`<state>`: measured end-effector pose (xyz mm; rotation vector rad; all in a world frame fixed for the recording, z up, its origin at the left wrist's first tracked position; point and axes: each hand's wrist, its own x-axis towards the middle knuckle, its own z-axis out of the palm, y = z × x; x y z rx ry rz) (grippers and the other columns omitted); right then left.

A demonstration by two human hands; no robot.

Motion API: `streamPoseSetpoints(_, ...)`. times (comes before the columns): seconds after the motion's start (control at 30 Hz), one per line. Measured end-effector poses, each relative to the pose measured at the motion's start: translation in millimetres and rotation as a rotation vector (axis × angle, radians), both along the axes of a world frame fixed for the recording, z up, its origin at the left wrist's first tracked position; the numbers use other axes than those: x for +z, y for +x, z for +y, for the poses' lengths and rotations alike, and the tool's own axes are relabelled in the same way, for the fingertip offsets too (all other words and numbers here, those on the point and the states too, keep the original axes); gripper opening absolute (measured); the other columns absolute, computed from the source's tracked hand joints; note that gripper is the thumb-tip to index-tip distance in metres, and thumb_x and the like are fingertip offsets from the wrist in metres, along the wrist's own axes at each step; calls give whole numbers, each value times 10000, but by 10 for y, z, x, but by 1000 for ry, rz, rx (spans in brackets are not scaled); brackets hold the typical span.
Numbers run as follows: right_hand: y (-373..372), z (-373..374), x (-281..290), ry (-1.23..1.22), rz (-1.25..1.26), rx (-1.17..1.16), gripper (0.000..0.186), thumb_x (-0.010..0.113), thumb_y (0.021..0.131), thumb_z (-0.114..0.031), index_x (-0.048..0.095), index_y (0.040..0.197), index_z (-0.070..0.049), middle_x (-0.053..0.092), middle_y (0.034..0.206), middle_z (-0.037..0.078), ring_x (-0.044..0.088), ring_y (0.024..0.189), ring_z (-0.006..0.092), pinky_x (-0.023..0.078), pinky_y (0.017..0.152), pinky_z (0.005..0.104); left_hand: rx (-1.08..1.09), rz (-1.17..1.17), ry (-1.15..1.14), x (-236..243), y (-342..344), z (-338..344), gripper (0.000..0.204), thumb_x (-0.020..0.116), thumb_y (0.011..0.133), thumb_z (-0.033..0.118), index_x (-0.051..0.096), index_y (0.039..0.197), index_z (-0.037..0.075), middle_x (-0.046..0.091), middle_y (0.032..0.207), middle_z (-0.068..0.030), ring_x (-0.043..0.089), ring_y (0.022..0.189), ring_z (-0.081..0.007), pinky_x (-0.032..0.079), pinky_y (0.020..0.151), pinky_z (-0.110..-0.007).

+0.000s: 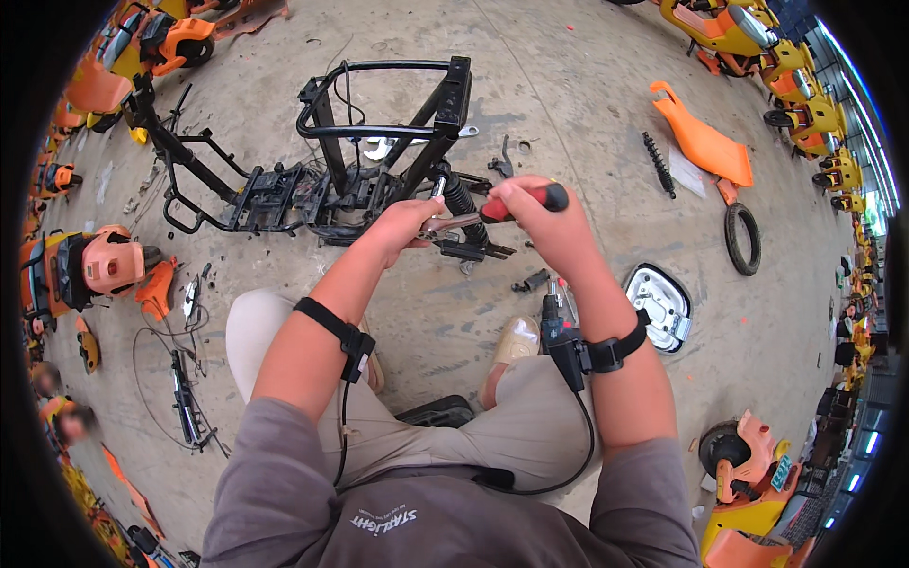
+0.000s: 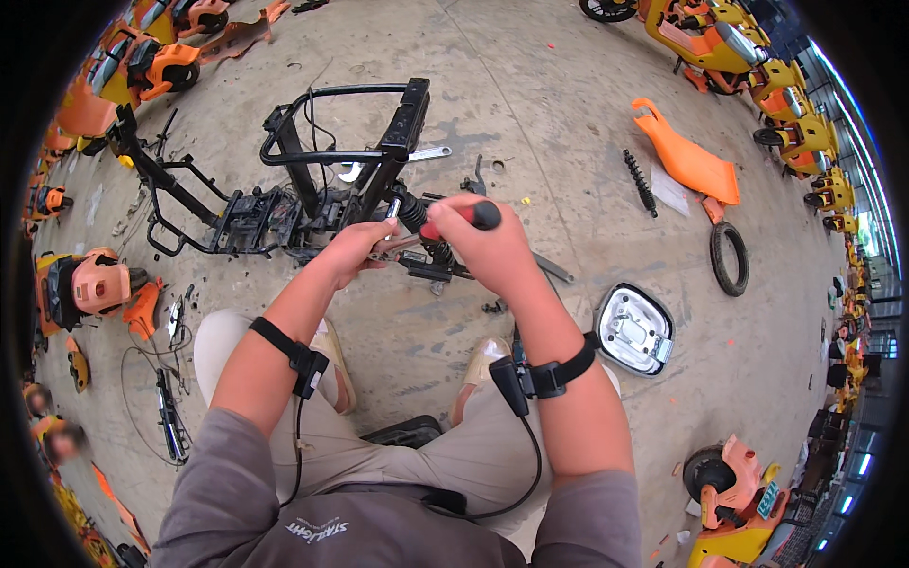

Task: The person uses a ratchet and socket to tighten or loosen bolts on the shock absorber and frame of a motorcycle chassis while sitting on the floor.

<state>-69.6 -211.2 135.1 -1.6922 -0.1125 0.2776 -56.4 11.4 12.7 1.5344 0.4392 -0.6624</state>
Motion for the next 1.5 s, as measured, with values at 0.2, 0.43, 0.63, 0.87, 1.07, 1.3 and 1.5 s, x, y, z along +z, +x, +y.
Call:
streamPoseSetpoints(0.2,-71,-224,-107,-84,42,15,310,673,933,-299,727,1030,-10,736,913,64,657,874,119,508,801,282,-43,-12,-106,-70,28,43,324,574,990,419,667,1038,113,671,926,-9,661,870,-147,497,811,-328)
streamPoseSetpoints(0.43,1,88,-44,-32,15,-43,285,696,903,-271,723,1002,-5,726,868,39,633,790,106,507,746,274,36,20,-93,-39,31,-57,261,583,983,369,660,960,120,668,912,-8,650,852,-141,465,798,-343)
streamPoseSetpoints(0.63,15,421,61,-22,-87,9,238,707,882,-238,719,946,-9,700,785,22,606,709,85,500,668,264,23,-2,-92,-81,37,-85,229,591,948,341,664,939,125,633,833,2,632,823,-135,440,795,-368)
streamPoseSetpoints(0.87,-7,54,-73,-54,-59,-35,277,700,901,-292,737,969,-26,708,808,15,588,731,80,480,676,260,42,-38,-17,-92,20,-98,288,570,967,384,667,960,113,636,824,-5,630,806,-131,466,776,-332)
streamPoseSetpoints(1.07,-54,-348,-253,-188,62,-83,341,702,909,-356,744,1000,-30,659,808,-7,555,748,78,455,695,254,65,27,-88,17,-9,-43,340,520,1014,424,669,980,120,655,924,2,601,834,-121,483,785,-320)
streamPoseSetpoints(1.3,-5,-76,-26,-196,-20,-28,322,696,914,-330,734,1001,-22,711,847,42,613,771,90,490,724,260,33,-4,-57,-112,32,-48,345,483,1035,417,669,1024,126,656,943,6,597,838,-123,476,793,-341)
streamPoseSetpoints(1.5,9,401,67,0,-83,-20,219,701,898,-226,719,945,-13,710,784,35,645,725,94,516,678,257,73,14,-79,-33,25,-134,319,481,1028,368,627,894,118,657,894,4,599,827,-132,429,794,-351)
